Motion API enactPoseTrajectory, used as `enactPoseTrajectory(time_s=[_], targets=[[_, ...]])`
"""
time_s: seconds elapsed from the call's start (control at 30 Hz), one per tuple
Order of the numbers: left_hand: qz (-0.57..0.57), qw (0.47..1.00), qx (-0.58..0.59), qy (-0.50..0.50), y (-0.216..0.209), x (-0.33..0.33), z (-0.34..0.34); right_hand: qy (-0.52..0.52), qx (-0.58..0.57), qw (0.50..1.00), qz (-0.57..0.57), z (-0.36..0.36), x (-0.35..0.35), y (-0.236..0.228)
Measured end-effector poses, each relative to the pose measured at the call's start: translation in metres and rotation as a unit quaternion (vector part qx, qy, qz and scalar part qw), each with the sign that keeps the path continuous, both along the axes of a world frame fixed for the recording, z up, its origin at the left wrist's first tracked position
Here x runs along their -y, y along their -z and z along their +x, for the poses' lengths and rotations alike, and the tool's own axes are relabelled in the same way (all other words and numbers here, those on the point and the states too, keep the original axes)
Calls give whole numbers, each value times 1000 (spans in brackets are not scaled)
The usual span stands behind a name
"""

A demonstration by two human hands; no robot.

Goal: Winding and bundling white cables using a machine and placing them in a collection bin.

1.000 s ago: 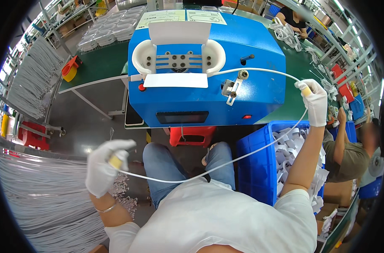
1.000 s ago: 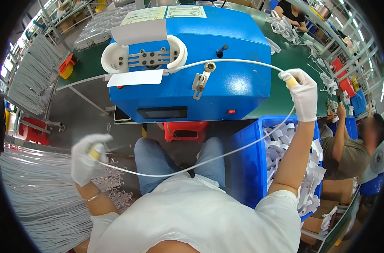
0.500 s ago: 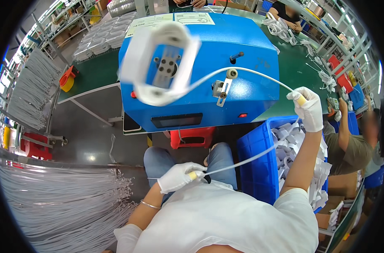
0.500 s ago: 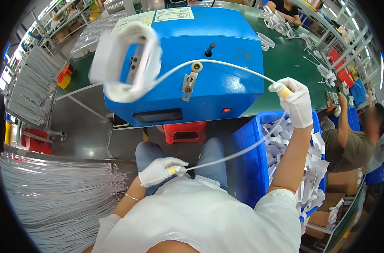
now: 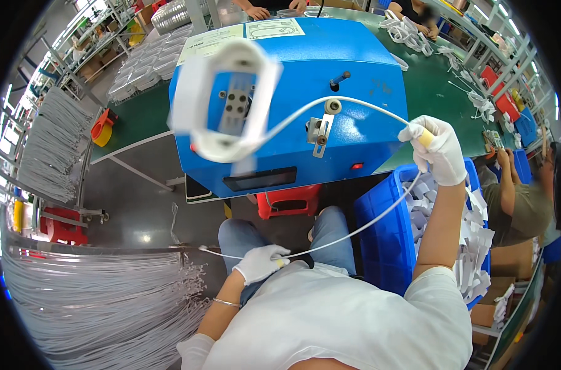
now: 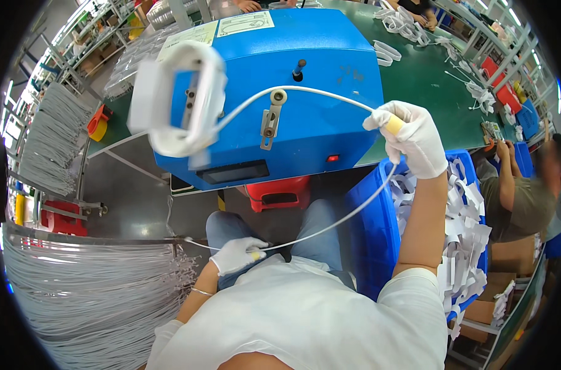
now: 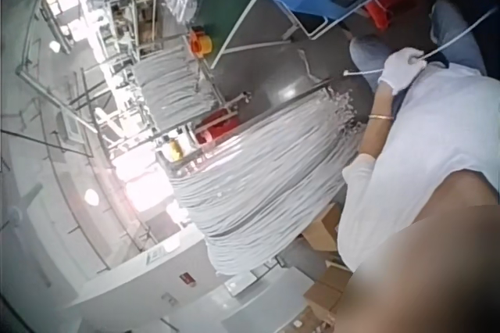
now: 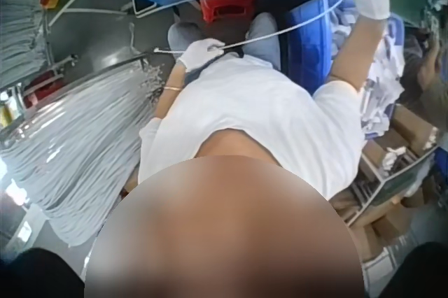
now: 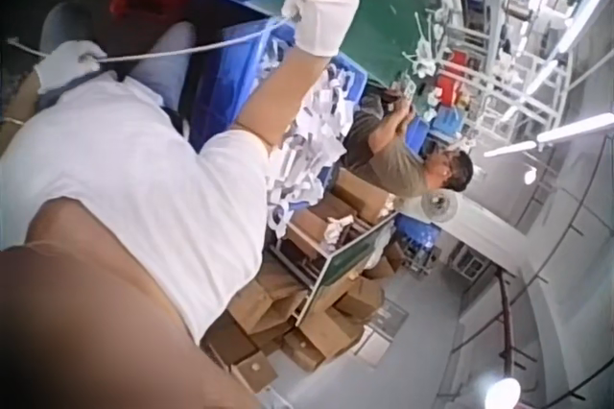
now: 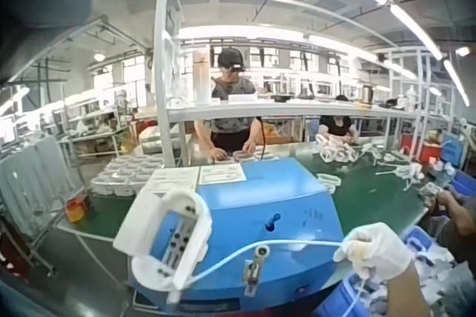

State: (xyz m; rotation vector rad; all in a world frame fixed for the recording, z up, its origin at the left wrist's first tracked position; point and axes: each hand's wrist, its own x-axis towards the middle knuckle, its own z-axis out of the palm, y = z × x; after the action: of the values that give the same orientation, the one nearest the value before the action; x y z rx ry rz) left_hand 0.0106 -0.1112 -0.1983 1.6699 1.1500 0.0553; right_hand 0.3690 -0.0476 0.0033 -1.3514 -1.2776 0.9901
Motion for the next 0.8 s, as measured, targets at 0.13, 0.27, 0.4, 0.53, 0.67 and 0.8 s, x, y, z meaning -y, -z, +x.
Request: enactPoseTrajectory(time_s=[0.13,0.27,0.4,0.53,0.67,0.8], targets=[[-31,997,1,70,-1,-2,16,-27,-50,998,19,0,3,3],[-31,991,49,117,-23,-18,35,-47,-61,997,17,-13,1,1],[11,981,84,173,-64,-41,49,-27,-52,998,-6,-34,-6,-8],[120,957,112,238,-120,-61,49,-57,-41,997,-13,-57,-8,-16],[185,928,65,317,-200,-81,18,-15,147,985,86,-70,-17,-18],[289,922,187,175,-282,-91,-22,29,381,835,396,-67,-55,-29]])
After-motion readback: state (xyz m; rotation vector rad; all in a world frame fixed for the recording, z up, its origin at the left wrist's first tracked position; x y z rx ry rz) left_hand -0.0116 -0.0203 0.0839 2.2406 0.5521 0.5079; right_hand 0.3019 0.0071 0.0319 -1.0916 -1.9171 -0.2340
